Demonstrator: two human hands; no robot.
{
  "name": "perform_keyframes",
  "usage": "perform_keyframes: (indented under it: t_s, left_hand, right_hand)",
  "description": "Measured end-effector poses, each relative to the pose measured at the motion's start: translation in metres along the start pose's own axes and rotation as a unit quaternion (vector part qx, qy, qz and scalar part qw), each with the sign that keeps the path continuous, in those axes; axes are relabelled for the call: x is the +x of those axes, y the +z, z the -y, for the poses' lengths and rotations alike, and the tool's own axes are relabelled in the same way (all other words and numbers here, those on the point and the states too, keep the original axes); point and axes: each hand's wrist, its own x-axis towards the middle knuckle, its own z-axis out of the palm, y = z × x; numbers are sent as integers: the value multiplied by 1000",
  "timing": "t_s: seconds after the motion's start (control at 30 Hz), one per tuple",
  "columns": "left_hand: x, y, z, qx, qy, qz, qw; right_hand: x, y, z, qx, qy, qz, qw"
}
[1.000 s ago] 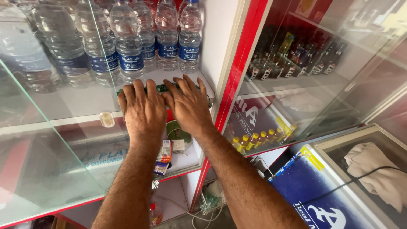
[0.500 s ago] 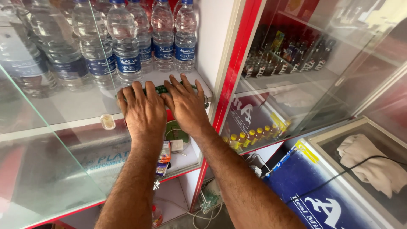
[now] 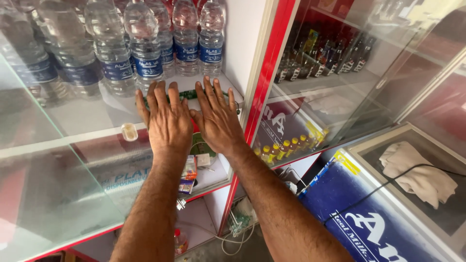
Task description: Organize and stock snack packets and jars on the counters and shelves of a small shop.
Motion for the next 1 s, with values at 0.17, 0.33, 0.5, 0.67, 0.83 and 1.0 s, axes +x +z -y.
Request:
perform_keyframes:
  t_s: [0.17,0.33,0.5,0.67,0.83,1.0]
  left_hand:
    - [-6,-4,8,-66,20,23,997]
    - [-24,-23,0,-95,31,39,994]
    - [-61,-49,-14,-101,29,25,994]
    - [-110,-79,-22,-35,-14,35,999]
    - [-169,-123,-12,17,-94,53,994]
    - [-234,-173,14,102,-181,88,974]
  right_hand:
    - [-9,-11,-2,21,-24,26,999]
    - [-19,-14,-4,48,-40,32,998]
    - [-22,-19,-6,29,-46,103,993]
    - [-48,-29,28,68,-20,49,996]
    - [-101,-34,91,107,-65,-32,992]
    - [-147,-28,163,260,-168,-18,951]
